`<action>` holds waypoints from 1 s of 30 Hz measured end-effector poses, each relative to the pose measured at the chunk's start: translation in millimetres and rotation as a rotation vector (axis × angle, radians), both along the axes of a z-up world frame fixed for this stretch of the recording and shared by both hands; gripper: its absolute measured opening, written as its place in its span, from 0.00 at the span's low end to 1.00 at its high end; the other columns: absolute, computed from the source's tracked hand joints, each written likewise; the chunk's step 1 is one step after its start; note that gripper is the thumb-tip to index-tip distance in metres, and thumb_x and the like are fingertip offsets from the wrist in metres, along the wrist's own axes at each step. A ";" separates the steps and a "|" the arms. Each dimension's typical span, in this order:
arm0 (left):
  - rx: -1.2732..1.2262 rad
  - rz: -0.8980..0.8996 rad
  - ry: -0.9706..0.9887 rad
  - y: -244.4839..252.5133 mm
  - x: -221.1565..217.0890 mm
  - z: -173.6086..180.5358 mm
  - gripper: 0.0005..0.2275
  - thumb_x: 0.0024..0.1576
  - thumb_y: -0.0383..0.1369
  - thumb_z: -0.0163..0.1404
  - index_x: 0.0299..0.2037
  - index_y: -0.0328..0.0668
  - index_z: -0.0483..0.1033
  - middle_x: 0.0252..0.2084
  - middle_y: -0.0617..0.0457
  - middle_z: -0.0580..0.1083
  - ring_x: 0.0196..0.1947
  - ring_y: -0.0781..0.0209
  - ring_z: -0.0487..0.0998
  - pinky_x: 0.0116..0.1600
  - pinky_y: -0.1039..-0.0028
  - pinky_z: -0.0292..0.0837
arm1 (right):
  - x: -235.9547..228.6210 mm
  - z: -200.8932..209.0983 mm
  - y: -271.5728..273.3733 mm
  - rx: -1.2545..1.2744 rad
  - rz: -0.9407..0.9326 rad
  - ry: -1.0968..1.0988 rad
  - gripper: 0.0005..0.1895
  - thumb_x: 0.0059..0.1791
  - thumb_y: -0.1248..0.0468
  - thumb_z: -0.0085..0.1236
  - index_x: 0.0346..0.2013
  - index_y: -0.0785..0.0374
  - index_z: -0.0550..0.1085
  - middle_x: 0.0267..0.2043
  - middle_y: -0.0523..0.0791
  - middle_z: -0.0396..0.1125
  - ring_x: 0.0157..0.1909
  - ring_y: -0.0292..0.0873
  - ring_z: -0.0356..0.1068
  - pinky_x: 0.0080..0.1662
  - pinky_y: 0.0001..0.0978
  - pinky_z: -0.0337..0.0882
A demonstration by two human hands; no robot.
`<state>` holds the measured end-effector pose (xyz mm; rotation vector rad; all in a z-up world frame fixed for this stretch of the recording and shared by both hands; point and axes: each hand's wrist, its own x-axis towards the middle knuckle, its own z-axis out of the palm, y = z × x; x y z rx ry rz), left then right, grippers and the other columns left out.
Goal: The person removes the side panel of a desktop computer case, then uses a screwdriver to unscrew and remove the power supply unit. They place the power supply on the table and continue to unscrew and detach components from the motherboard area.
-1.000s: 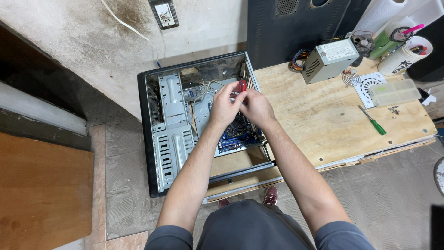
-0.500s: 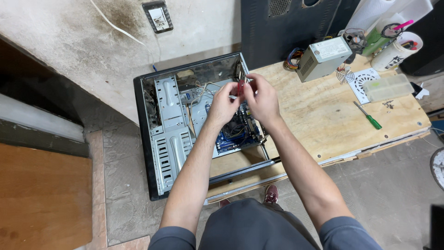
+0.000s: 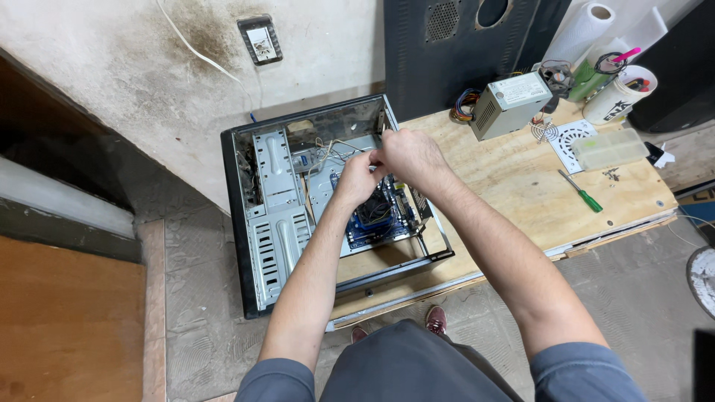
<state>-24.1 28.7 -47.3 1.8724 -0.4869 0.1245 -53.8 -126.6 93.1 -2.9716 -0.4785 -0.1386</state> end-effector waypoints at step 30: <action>0.286 0.134 0.033 4.0 -28.3 45.4 0.04 0.59 0.35 0.66 0.41 0.50 0.88 0.36 0.54 0.87 0.46 0.46 0.89 0.54 0.58 0.84 | 13.6 -17.3 -8.1 -0.115 0.131 0.005 0.16 0.48 0.52 0.72 0.42 0.57 0.78 0.36 0.52 0.79 0.41 0.63 0.84 0.42 0.57 0.85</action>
